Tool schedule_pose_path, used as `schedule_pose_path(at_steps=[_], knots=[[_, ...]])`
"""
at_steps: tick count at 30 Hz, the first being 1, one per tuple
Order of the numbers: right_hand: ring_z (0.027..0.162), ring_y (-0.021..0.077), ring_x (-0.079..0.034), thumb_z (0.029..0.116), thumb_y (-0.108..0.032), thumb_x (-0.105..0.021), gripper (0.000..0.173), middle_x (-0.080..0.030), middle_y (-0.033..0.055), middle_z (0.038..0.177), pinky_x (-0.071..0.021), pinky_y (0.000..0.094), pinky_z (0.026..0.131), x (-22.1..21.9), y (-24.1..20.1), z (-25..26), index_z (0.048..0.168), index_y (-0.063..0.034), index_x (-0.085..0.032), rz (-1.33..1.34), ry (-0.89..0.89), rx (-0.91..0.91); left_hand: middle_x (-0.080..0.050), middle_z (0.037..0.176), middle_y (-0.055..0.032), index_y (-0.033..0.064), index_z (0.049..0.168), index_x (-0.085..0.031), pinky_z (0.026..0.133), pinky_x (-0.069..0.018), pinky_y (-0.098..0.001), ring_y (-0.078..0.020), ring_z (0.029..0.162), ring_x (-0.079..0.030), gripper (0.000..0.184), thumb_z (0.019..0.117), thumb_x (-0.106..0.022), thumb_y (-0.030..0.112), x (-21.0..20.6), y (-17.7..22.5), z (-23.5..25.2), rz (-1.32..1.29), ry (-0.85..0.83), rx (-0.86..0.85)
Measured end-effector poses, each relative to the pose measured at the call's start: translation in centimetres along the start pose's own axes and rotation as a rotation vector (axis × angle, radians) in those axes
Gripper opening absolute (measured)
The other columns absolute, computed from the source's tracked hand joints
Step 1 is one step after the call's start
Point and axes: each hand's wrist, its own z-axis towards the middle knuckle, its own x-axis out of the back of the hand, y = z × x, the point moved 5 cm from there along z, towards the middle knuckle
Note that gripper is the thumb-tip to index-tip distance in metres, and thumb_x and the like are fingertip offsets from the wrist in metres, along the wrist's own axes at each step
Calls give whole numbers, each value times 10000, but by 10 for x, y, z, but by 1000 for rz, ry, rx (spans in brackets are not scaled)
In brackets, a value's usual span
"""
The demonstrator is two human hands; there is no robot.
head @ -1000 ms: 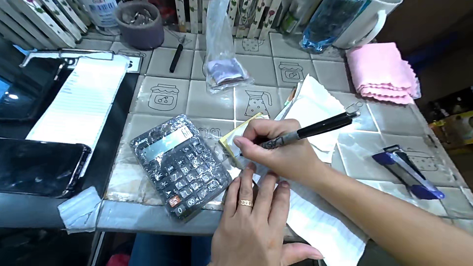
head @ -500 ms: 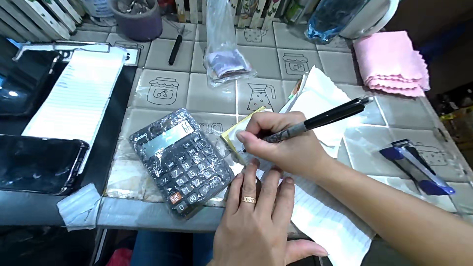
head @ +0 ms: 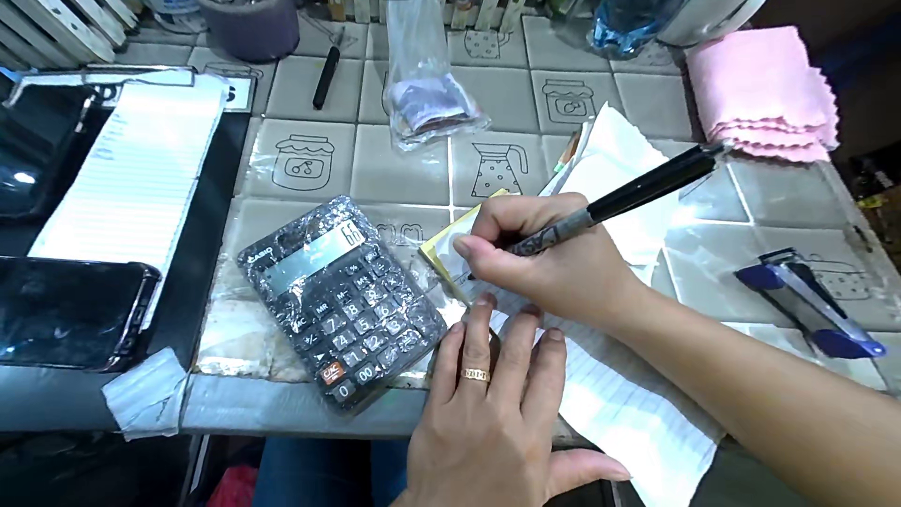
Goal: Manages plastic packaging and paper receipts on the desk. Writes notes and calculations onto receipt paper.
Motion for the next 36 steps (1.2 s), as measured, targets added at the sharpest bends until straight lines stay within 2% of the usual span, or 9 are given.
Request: schedule_pose_path(at_steps=[19, 26, 36], knots=[[561, -42, -477, 963, -114, -613, 234, -522, -79, 638, -348, 124, 479, 2, 1, 0, 730, -116, -598, -4, 6, 27, -509, 1543, -97, 184, 1421, -620, 1190, -308, -519, -360, 1489, -359, 904, 869, -383, 860, 0, 1, 1, 16, 1, 5], [543, -43, -455, 963, -120, -611, 245, -500, -88, 622, -327, 125, 469, 3, 1, 0, 719, -131, -581, -20, -1, -1, -494, 1556, -92, 193, 1424, -618, 1195, -294, -512, -357, 1502, -335, 898, 874, -369, 858, 0, 0, 1, 24, -9, 2], [517, -44, -474, 979, -135, -593, 254, -503, -105, 613, -363, 121, 454, 21, 12, -3, 729, -165, -555, 11, 104, -77, -463, 1582, -95, 181, 1433, -605, 1200, -300, -528, -364, 1516, -312, 908, 871, -383, 858, 1, 0, 1, 26, -14, -3]])
